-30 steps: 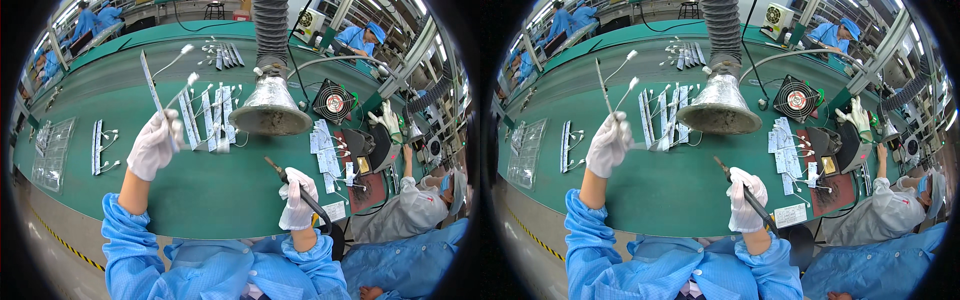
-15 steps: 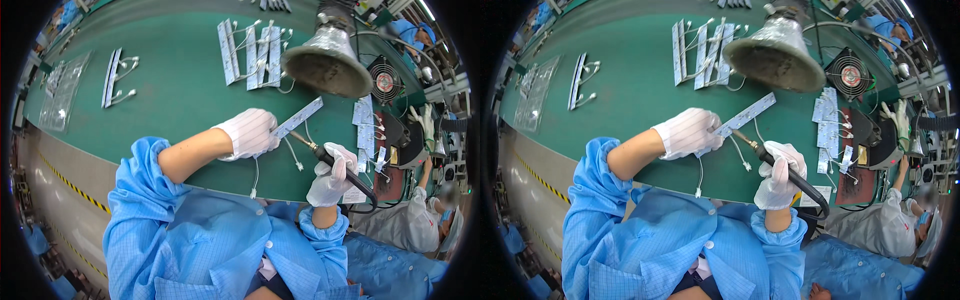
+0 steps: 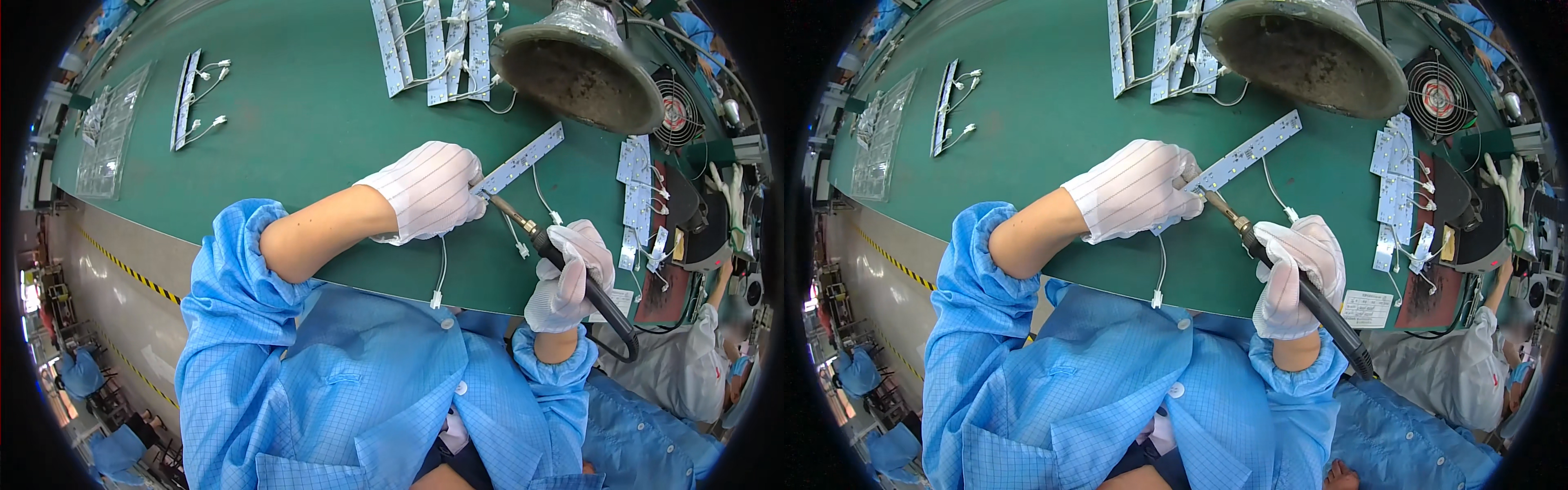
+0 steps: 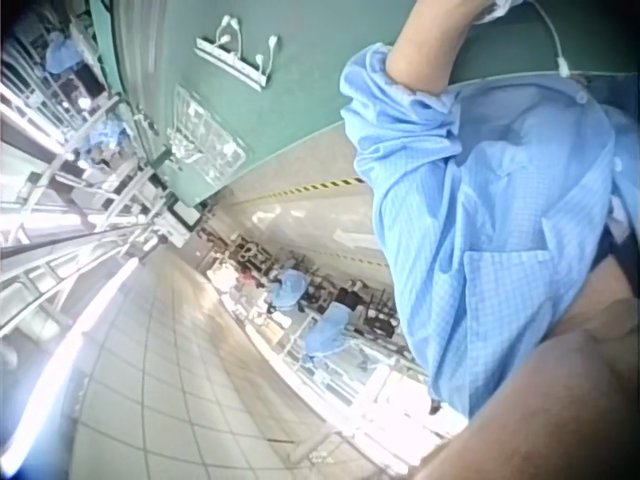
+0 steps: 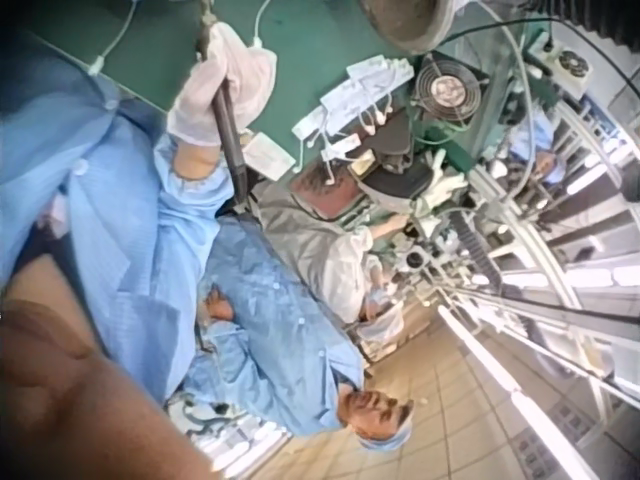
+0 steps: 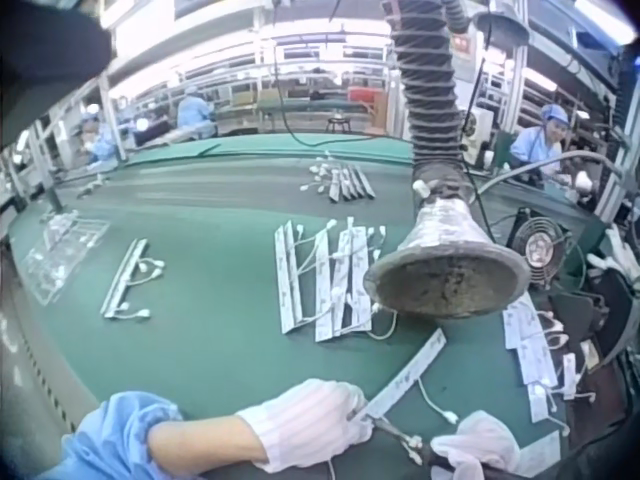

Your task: Soldering electronic components and wires onto small circuit boards at a manual assembly station.

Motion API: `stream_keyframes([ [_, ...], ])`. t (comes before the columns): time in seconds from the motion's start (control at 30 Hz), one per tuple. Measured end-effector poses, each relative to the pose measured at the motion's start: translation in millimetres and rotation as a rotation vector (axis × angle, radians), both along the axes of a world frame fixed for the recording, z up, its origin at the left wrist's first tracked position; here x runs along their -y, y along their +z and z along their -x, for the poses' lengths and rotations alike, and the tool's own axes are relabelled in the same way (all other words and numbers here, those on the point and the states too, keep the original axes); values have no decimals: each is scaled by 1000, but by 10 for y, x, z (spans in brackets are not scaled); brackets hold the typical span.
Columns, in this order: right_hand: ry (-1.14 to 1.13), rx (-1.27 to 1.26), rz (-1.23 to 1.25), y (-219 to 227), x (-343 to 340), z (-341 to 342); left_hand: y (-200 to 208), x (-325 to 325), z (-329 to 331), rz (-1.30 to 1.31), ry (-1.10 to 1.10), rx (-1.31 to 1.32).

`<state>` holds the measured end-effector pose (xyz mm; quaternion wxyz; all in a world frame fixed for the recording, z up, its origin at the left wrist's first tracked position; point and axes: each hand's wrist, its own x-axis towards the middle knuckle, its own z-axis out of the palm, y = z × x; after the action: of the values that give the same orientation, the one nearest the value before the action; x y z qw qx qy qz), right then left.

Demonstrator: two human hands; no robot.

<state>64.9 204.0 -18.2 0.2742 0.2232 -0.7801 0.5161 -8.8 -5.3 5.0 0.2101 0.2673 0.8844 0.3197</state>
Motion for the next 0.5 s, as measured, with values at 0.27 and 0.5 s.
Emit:
stream_keyframes([
  [0.27,9,-32,-50,-1,-3,19,15,-21,-30,-3,57,-5],
  [0.5,11,-27,9,-19,-43,26,56,-32,-15,-8,61,37],
])
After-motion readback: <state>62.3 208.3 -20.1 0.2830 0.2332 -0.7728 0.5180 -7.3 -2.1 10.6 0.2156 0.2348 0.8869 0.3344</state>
